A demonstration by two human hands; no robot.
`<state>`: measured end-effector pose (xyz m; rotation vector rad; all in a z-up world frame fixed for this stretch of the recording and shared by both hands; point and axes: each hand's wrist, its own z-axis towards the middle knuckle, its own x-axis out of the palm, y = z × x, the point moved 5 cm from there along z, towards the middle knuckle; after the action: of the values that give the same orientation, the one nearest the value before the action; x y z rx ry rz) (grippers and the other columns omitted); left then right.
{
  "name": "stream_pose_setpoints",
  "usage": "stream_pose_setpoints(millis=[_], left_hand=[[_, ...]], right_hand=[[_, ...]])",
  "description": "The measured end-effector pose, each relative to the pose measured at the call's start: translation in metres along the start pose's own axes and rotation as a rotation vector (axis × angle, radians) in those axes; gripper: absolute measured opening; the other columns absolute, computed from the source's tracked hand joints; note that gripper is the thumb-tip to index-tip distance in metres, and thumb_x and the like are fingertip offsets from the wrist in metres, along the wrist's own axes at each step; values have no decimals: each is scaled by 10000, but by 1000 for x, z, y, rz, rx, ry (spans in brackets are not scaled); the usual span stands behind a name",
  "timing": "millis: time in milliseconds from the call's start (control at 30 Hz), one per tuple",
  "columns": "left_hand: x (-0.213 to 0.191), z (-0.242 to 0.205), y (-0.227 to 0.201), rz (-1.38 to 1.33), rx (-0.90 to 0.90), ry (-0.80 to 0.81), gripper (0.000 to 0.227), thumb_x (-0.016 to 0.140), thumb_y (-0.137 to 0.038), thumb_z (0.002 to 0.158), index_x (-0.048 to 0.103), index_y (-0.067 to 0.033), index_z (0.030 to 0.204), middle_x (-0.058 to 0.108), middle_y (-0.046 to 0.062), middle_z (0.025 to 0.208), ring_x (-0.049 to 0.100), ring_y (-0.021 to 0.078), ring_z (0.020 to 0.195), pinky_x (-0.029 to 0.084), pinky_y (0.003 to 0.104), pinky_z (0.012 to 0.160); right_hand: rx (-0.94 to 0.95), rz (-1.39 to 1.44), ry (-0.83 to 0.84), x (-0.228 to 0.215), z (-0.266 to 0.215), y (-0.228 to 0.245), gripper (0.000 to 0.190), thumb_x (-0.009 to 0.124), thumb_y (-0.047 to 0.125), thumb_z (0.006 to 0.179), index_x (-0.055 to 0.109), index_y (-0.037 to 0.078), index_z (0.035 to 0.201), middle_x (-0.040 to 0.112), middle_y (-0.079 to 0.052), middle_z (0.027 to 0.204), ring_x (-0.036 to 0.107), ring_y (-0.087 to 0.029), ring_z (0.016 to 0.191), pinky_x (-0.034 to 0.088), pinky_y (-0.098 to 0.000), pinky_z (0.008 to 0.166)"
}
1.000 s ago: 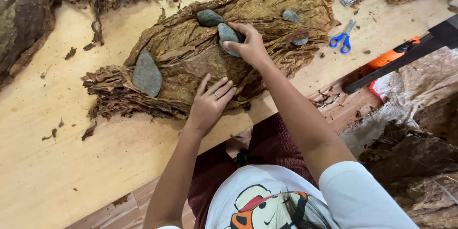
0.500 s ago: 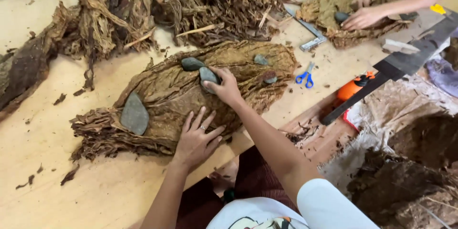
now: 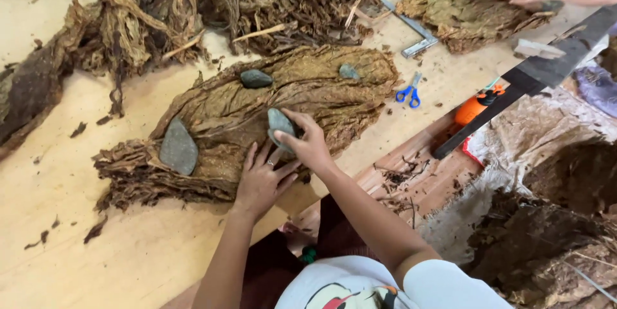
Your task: The person uses smooth stones to press and flatten a bundle of dried leaves on a wooden table. They repeatedly lift the leaves, reposition the stones, and smooth the material by hand to maintain even pressure.
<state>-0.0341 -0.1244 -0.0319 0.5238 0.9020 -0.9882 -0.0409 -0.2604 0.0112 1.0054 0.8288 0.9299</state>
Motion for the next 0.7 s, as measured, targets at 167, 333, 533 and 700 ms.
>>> stream_pose_setpoints(millis=[167, 333, 533, 700], left_hand=[[11, -8, 3, 15, 33, -96, 256, 548, -513, 868, 702, -325, 951, 607, -25, 1114, 472, 228, 1226, 246, 510, 1137], [8, -19, -12, -81, 63, -147, 214, 560, -357, 915, 691, -204, 985, 622, 6, 1007, 550, 225, 1122, 346, 445, 1110], [-11, -24, -16, -58, 32, -220, 231, 580, -230, 873, 662, -120, 1059, 589, 45, 1121, 508, 242, 1141, 396, 412, 1081], [-79, -2, 33, -161, -220, -363, 293, 595, -94, 853, 654, -126, 1139, 589, 115, 1102, 540, 355, 1095, 439, 482, 985]], right_hand=[[79, -81, 20, 11, -8, -24, 552, 712, 257, 862, 533, 85, 1355, 502, -118, 1144, 463, -305, 1137, 396, -443, 1007], [5, -240, -2, 19, -2, -51, 561, 715, 230, 843, 516, 80, 1346, 432, -156, 1136, 405, -385, 1133, 376, -487, 999], [1, -257, 48, 20, 2, -58, 501, 695, 299, 871, 531, 104, 1302, 386, -116, 1039, 403, -327, 1038, 378, -431, 928], [-214, -658, 21, 31, -13, -48, 622, 651, 427, 872, 428, 50, 1313, 377, -165, 1144, 407, -377, 1061, 323, -423, 965]])
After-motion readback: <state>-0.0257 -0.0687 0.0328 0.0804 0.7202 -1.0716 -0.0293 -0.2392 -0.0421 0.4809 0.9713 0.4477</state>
